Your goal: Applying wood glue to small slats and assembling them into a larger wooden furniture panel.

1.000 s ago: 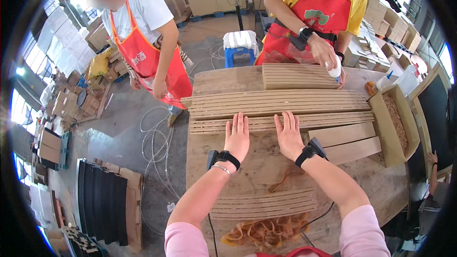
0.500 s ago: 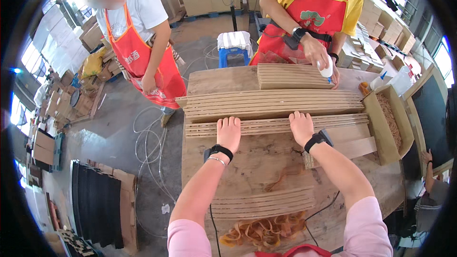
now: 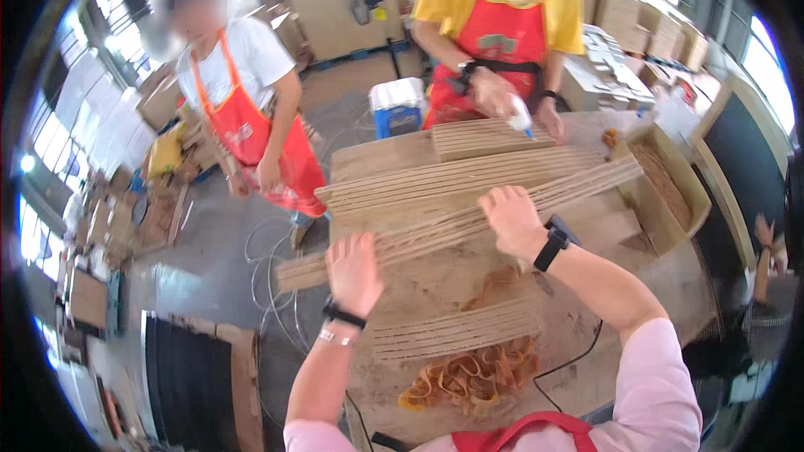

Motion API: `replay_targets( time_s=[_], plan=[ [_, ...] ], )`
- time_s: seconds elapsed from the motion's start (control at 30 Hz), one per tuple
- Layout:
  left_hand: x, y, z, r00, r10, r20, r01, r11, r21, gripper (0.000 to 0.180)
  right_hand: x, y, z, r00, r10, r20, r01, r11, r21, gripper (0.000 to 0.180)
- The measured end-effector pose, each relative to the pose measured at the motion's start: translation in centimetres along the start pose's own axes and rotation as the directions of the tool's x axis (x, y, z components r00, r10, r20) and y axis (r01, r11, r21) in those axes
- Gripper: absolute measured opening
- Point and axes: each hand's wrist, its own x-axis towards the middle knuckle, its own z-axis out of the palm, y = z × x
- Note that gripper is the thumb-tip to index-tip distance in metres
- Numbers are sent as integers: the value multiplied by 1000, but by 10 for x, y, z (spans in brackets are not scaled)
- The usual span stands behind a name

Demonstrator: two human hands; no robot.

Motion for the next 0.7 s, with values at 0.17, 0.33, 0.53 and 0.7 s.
replay_targets(
  time_s=[0.17,0.33,0.53,0.7],
  plan=[
    [-99,11,-70,999,-24,30,26,996,-84,56,-64,-54,-66,983,-147,-108,172,942,290,45],
    [-208,50,-73,953,-103,283,133,987,-88,59,-170,-93,-78,989,-147,12,131,911,391,51],
    [-319,102,-49,861,-63,504,145,981,-126,62,-300,-127,-50,966,-73,249,-66,859,508,56],
    [-342,135,-31,856,-26,517,122,981,-153,63,-358,-129,-26,975,-43,217,-83,838,539,55]
  ],
)
